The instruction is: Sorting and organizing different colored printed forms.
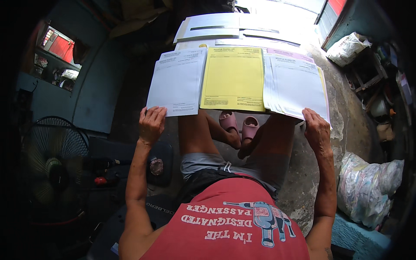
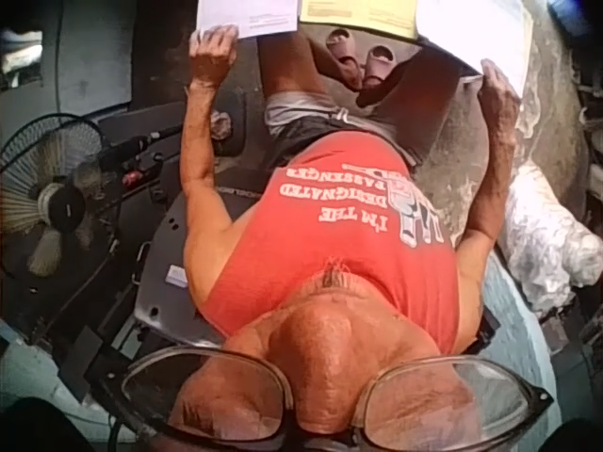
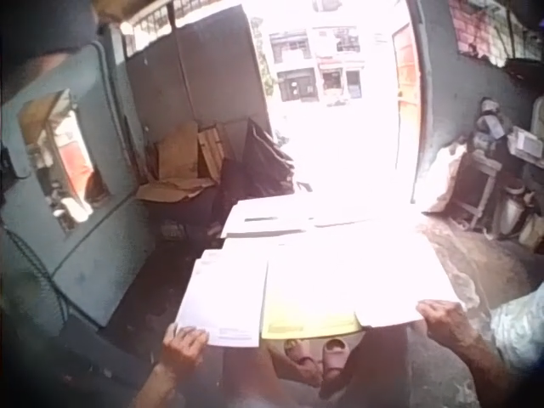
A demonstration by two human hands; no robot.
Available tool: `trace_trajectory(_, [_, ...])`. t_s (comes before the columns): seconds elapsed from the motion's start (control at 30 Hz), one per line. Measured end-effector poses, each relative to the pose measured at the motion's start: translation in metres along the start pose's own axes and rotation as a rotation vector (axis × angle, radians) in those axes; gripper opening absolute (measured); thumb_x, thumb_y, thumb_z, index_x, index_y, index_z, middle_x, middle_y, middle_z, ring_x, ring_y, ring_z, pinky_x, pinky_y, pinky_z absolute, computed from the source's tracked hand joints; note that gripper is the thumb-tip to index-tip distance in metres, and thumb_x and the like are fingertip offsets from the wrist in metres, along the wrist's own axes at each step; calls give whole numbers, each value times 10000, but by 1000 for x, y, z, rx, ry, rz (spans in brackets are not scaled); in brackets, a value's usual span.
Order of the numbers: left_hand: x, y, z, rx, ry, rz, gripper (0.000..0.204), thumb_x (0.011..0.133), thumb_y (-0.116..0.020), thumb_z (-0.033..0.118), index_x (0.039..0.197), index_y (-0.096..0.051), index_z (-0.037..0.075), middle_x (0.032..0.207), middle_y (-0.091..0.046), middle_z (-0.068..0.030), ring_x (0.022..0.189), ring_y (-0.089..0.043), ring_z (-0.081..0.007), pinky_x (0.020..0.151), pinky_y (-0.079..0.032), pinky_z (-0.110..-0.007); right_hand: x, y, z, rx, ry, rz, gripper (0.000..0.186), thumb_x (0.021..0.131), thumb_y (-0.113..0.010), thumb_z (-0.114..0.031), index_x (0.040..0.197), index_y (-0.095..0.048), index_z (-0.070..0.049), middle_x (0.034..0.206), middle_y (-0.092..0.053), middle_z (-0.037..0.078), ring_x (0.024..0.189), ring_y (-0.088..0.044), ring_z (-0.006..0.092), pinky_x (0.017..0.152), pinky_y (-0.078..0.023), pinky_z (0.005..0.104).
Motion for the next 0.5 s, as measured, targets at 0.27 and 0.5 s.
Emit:
trace_trajectory(0.27, [2, 10, -7, -46, -22, 89, 302, 848, -729, 85, 1149, -706, 95, 1144, -732, -50, 1098, -679, -257, 968, -488, -505, 3, 4, -3, -18, 8, -14, 286, 901, -561, 64, 1158, -654, -20, 1144, -732, 182, 1042, -721, 342, 893, -583, 440])
trace_trajectory(0.5, [49, 41, -10, -462, 250, 361, 368, 840, -704, 3, 1200, -670, 73, 948, -733, -119, 821, -716, -297, 716, -559, -409, 5, 12, 6, 99, -107, -21, 303, 918, -523, 44, 1163, -662, -67, 1030, -713, 223, 909, -705, 407, 775, -559, 481])
Point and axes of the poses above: each hand's wrist, its own x-axis towards the middle knuckle, its own y-axis out of the back of the hand, z = x × y, the point moved 8 cm from there along x, towards the middle knuckle
